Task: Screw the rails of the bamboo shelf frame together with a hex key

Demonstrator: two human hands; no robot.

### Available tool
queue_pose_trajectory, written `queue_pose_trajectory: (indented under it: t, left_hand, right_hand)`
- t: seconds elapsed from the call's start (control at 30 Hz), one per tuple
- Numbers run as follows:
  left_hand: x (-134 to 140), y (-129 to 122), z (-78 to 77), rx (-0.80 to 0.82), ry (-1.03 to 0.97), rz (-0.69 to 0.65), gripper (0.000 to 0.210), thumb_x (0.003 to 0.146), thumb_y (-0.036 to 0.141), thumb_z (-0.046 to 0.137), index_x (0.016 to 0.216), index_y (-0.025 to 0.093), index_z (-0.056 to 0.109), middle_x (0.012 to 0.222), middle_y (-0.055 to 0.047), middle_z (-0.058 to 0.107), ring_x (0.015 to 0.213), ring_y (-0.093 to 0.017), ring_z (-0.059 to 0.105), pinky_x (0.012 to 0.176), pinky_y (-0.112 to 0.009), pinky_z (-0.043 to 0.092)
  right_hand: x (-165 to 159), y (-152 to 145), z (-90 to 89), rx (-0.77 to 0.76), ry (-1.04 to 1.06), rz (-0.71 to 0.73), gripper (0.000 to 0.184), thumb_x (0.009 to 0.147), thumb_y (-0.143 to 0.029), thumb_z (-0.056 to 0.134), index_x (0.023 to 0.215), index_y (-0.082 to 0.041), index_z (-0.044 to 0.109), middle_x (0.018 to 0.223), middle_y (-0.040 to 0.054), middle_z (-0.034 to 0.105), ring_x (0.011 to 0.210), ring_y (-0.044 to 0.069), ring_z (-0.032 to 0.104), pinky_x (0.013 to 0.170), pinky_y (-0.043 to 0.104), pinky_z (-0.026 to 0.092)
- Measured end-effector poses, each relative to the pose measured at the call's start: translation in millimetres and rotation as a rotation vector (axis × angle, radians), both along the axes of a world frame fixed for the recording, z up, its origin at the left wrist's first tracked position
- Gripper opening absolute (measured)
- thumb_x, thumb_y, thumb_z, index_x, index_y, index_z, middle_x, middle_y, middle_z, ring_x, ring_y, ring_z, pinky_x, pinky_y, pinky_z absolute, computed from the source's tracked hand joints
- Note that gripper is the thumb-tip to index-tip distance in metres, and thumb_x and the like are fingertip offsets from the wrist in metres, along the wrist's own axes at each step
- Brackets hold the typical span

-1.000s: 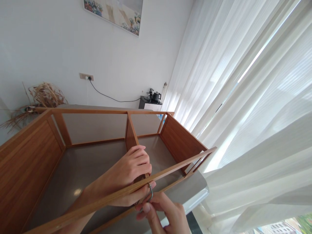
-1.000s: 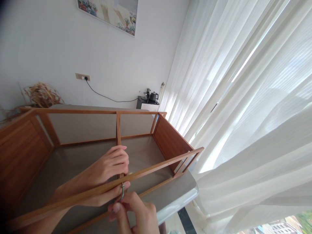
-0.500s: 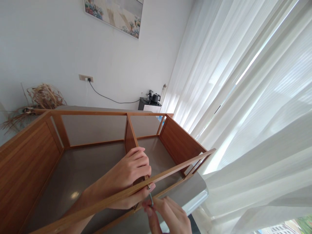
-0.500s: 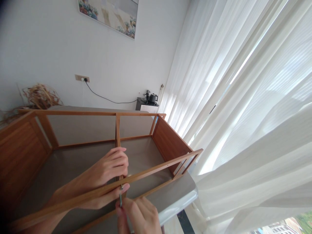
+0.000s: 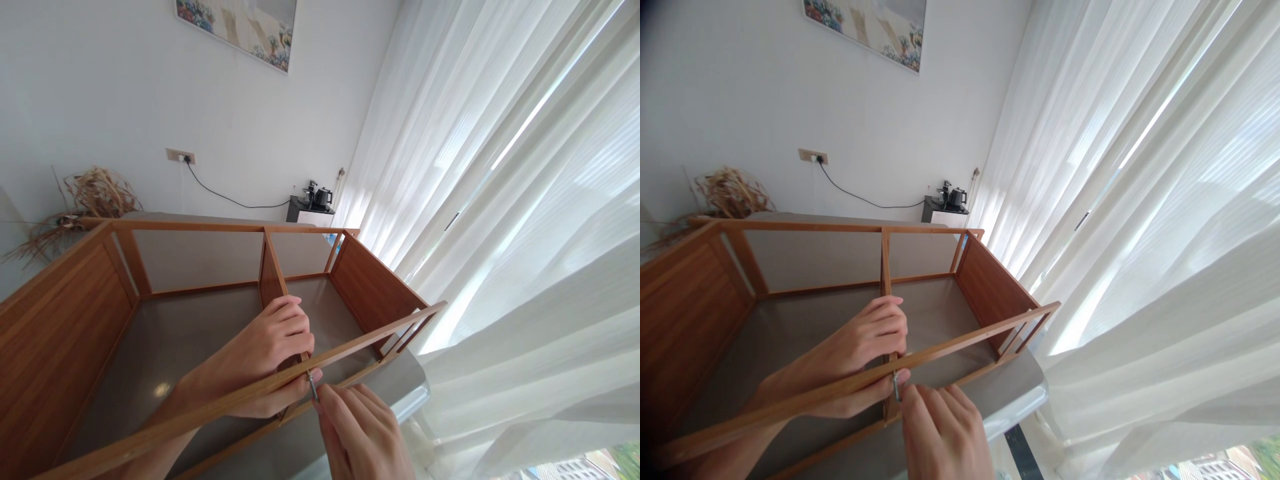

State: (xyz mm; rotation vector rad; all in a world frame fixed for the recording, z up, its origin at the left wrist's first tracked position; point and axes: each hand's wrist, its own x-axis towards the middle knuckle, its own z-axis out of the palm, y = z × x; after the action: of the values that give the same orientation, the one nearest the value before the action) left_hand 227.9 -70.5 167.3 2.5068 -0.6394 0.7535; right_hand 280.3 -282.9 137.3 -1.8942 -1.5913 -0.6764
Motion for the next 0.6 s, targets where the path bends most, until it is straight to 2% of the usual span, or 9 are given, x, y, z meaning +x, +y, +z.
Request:
queue_pose_trajectory:
  t: [0.1,0.3,0.6]
  left_hand:
    - [-0.6,0.0,-0.4,-0.004,-0.005,0.001,0.016,0.092,0.028,0.056,0.078,0.02,0.053,0.079,0.0,0.054,0.081,-0.017,0.051,0.115,-0.045,0.034]
    - [-0.2,0.5,-2.4,-0.009,0.003,0.005,0.017,0.092,0.029,0.056,0.078,0.02,0.053,0.078,0.0,0.054,0.082,-0.017,0.051,0.116,-0.045,0.032]
    - [-0.6,0.3,-2.3,0.007,0.006,0.012,0.017,0.092,0.028,0.056,0.078,0.02,0.054,0.078,0.0,0.054,0.081,-0.017,0.051,0.116,-0.045,0.033]
  right_hand:
    - [1.0,-3.7,7.5,-0.052,-0.018,0.006,0.017,0.1,-0.007,0.048,0.109,-0.015,0.059,0.076,0.0027,0.067,0.058,0.014,0.057,0.057,0.027,0.045]
    - [1.8,-12.5,23.4,-0.151,-0.093,-0.012,0.017,0.101,-0.011,0.047,0.113,-0.011,0.059,0.077,0.0045,0.065,0.058,0.016,0.053,0.056,0.03,0.042]
    - [-4.7,-4.8,7.9,-0.024,-0.014,-0.022,0.015,0.101,-0.009,0.05,0.108,-0.015,0.061,0.067,-0.0003,0.064,0.051,0.012,0.055,0.053,0.026,0.042]
